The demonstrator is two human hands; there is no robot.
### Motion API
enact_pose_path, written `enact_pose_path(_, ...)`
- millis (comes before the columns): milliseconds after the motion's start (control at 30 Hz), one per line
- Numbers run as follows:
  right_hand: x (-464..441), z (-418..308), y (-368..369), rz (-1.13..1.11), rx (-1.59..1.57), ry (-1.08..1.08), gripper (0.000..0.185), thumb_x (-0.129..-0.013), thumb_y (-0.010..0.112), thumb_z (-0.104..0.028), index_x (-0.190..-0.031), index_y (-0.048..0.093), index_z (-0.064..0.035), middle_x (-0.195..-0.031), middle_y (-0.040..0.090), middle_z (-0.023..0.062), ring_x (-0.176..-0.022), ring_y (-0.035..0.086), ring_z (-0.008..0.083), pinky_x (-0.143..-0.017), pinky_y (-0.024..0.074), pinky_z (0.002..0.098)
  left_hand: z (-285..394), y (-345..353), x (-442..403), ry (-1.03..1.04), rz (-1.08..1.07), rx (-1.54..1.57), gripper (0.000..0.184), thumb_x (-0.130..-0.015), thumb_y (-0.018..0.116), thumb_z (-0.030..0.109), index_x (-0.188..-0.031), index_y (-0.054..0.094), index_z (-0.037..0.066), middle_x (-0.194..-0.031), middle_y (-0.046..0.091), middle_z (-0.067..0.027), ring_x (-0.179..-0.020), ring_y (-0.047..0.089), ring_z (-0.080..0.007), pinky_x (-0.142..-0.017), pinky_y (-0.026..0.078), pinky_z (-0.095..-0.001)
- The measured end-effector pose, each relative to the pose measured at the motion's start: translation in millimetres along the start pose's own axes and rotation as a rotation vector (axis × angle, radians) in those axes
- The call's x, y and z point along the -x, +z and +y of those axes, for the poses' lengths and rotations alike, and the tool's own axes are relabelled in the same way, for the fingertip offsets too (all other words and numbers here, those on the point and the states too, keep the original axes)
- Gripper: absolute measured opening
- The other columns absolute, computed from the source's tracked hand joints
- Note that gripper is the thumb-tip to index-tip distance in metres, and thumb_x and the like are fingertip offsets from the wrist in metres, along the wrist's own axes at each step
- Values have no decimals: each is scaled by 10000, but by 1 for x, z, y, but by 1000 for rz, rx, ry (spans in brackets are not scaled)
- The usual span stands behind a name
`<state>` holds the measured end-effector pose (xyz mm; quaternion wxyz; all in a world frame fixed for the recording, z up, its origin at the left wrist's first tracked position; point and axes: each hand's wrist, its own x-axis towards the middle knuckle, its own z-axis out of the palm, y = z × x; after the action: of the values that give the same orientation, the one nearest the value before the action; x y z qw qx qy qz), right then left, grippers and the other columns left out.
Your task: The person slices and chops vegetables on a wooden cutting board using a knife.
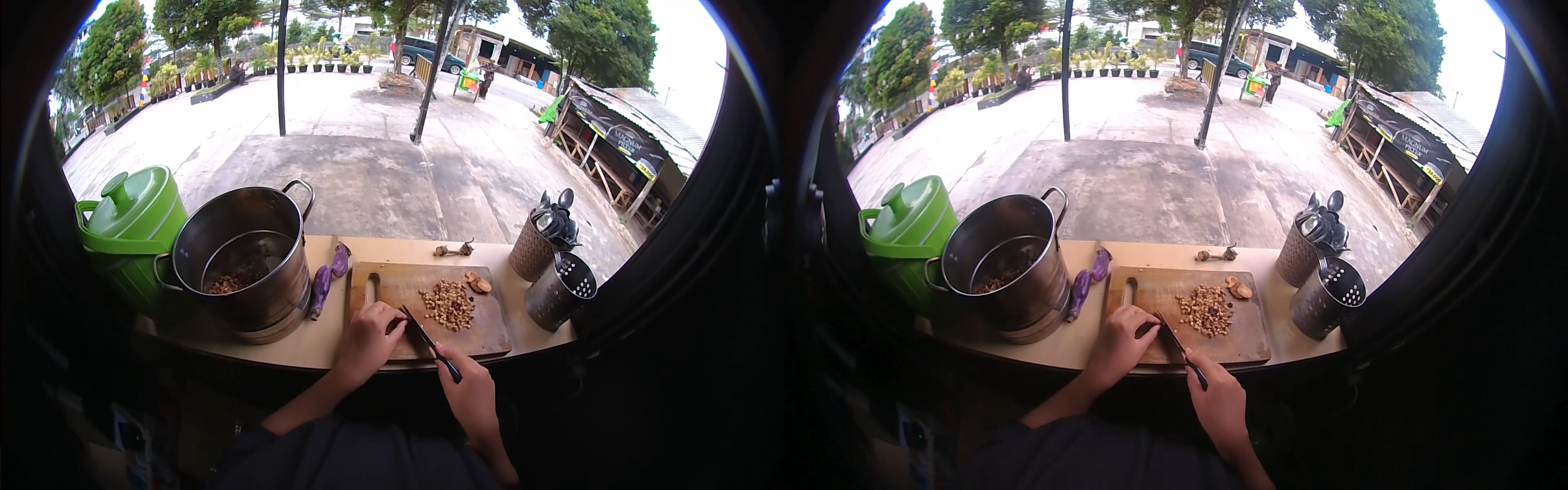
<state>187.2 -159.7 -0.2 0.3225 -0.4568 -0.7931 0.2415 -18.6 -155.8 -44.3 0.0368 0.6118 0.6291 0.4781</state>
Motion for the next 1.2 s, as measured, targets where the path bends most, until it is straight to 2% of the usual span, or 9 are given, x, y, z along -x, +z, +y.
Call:
enact_pose_path(133,8,3,-2,5,70,-6,298,-908,723,-109,-1205,718,-136,-1056,737,133,-964,712,331,-795,563,381,0,1,1,-4,0,-7,94,-837,758,73,-912,723,28,-930,687,-123,-950,658,-323,-849,524,-414)
enact_pose_path(200,10,7,1,28,222,-108,336,-916,714,-163,-1246,708,-223,-909,699,72,-811,702,301,-688,558,394,0,2,1,-6,20,-5,97,-834,761,66,-914,722,27,-936,691,-126,-949,662,-322,-843,524,-413)
enact_pose_path(233,9,5,1,30,222,-103,336,-916,714,-163,-1246,708,-223,-909,699,72,-811,702,301,-688,558,394,0,2,1,-3,16,-4,97,-834,761,66,-914,722,27,-936,691,-126,-949,662,-322,-843,524,-413)
enact_pose_path(300,7,0,1,74,209,-69,317,-879,748,-107,-1188,735,-173,-949,724,104,-870,713,311,-751,563,385,1,1,-1,-36,-7,31,107,-828,765,60,-918,720,25,-939,693,-128,-943,665,-322,-846,525,-413)
enact_pose_path(400,9,1,-2,81,117,-49,310,-879,749,-105,-1184,735,-164,-965,730,108,-885,715,317,-752,565,385,0,0,0,-38,-19,44,115,-820,769,56,-918,720,23,-939,695,-126,-940,667,-320,-856,527,-408)
enact_pose_path(800,17,-4,-3,35,95,-51,271,-890,741,-98,-1160,735,-113,-1001,741,130,-916,723,321,-773,574,383,1,-1,2,-39,-15,5,116,-826,761,68,-926,726,20,-938,692,-121,-962,663,-316,-873,525,-404)
enact_pose_path(1033,2,0,12,12,48,-10,285,-906,724,-96,-1190,720,-104,-1084,739,145,-996,716,330,-828,569,378,1,1,2,-33,-3,12,110,-826,760,67,-920,724,21,-935,691,-119,-951,664,-316,-863,528,-406)
enact_pose_path(1133,-4,5,19,36,48,-93,304,-939,688,-157,-1243,698,-163,-1040,726,122,-912,708,332,-761,571,409,0,1,2,-25,8,-5,115,-822,763,72,-916,722,20,-930,691,-120,-941,666,-317,-859,531,-406)
enact_pose_path(1200,-5,-2,15,14,21,-25,292,-911,714,-93,-1202,716,-111,-1110,738,131,-1011,714,320,-833,566,372,-3,3,2,-19,8,5,121,-817,766,78,-915,723,21,-925,692,-121,-936,666,-319,-858,533,-404)
